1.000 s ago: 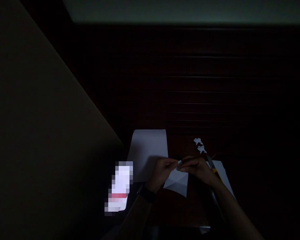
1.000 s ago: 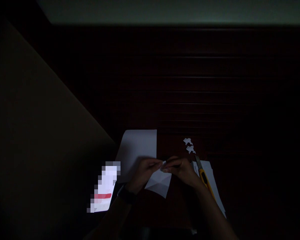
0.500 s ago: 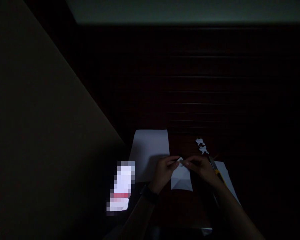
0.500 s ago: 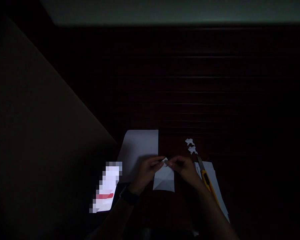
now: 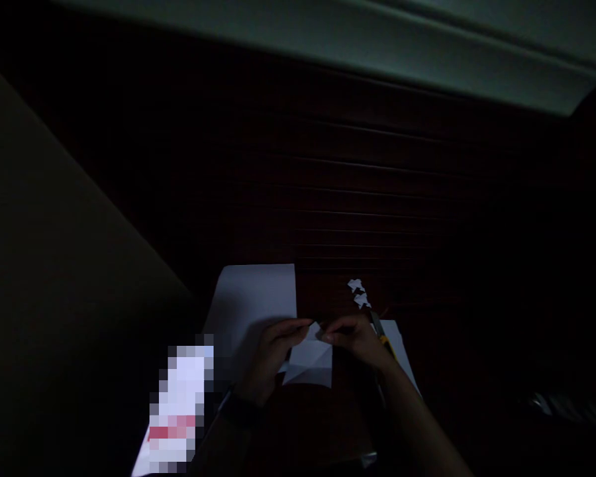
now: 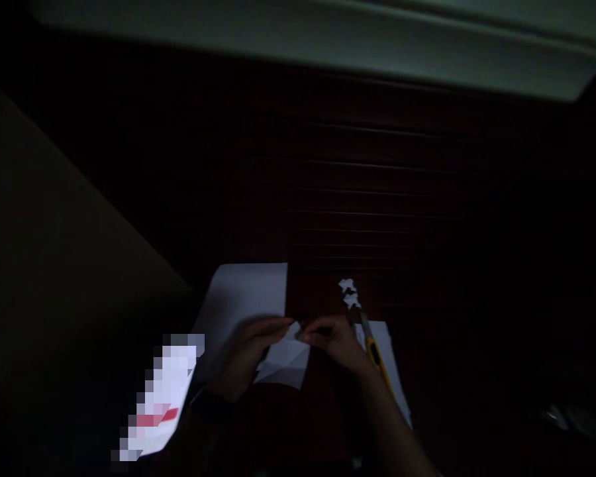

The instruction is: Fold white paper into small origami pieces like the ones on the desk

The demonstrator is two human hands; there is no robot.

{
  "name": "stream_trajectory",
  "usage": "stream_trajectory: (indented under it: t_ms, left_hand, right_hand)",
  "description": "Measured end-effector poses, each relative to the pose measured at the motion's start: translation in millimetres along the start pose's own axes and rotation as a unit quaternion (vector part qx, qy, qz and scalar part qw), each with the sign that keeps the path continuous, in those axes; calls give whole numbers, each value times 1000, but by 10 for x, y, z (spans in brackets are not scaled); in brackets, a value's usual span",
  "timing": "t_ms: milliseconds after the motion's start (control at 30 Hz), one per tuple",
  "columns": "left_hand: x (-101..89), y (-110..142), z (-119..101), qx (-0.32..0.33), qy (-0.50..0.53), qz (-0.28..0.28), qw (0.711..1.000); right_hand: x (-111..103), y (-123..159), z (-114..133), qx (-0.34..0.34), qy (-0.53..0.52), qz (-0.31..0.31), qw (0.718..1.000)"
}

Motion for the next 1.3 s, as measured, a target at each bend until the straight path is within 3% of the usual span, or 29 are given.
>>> stream_trajectory:
  t_ms: [200,300,367,467,600,733,933,1167,1300]
  left_hand:
    - [-3,-9,-2,1,11,18,1000]
    - [-70,0,-25,34,-4,-23,999]
    - [-155,-15,-15,45,-20,-81,996]
    - [-216,-29,-24,89,-10,-137,987]
    - [-73,-28,-47,122,-3,-81,989]
    - [31,20,-70,84,16,-8,996]
    - [69,77,-52,-6,60,73,996]
    - [161,135,-118,-10,108,146,983]
    - [162,164,-156,2,77,154,985]
  right_hand:
    - [-28,-3,-114,21,0,-19,1000]
    - [-49,15,-123,20,-21,-22,999]
    - [-85,11,-89,-2,-48,-53,997]
    - [-98,4,13,-50,16,-100,994]
    - [117,-24,70,-100,105,-49,988]
    - [184,-45,-14,-101,148,-30,983]
    - [70,-60,-73,-48,73,-46,995]
    - [55,-21,-202,49,-16,-47,998]
    - [63,-20,-246,54,-76,-55,994]
Point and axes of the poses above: each hand's wrist, its own y-axis away from the middle knuckle, its own x-axis out of the palm, z = x × y, the point moved 7 cm from there along -y, towards the middle knuckle, and after that the axes turned 10 degrees about -x, right-handed, at the moved point
